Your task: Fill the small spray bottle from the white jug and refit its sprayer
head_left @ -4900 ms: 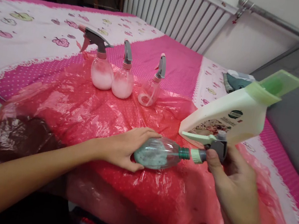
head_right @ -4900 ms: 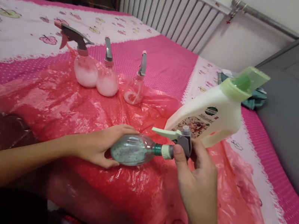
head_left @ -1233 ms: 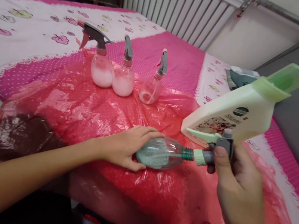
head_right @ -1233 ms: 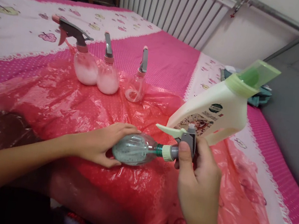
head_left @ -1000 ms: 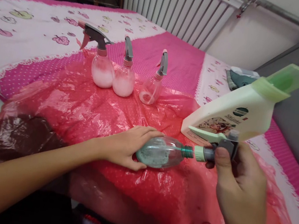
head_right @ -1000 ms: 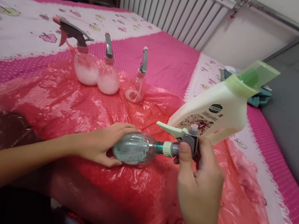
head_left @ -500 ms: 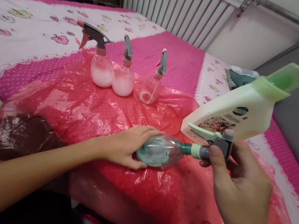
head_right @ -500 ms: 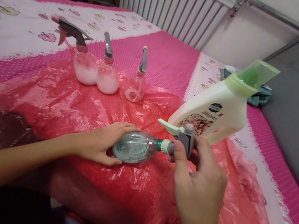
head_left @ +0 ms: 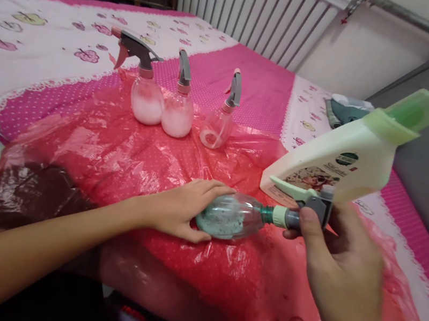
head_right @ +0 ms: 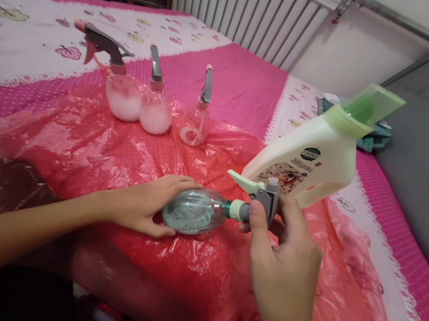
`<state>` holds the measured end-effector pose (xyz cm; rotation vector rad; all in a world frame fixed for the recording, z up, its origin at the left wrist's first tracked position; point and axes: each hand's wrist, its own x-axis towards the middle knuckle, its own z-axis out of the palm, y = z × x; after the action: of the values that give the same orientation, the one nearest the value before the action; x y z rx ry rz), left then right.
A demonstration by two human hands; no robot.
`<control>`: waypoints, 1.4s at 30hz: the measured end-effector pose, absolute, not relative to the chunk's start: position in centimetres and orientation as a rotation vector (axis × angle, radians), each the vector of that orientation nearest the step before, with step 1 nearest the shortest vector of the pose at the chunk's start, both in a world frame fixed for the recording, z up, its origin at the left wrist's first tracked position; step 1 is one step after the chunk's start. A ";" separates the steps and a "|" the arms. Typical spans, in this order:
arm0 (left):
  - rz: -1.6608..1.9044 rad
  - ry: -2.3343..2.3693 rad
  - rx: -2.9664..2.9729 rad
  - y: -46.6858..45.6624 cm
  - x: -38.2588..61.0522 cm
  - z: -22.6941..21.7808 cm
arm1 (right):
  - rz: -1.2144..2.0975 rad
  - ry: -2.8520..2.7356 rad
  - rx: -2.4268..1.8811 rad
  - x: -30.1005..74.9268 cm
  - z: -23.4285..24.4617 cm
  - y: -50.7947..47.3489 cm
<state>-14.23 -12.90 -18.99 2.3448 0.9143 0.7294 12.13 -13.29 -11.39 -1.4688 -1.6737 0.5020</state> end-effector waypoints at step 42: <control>0.725 0.908 2.361 -12.8 -14.2 -18.9 | 0.932 -1.372 -1.298 12.9 -12.2 -12.1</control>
<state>-14.19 -12.82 -18.93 2.3609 0.9076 0.7252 12.93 -12.12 -12.21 -1.2976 -1.3722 0.9318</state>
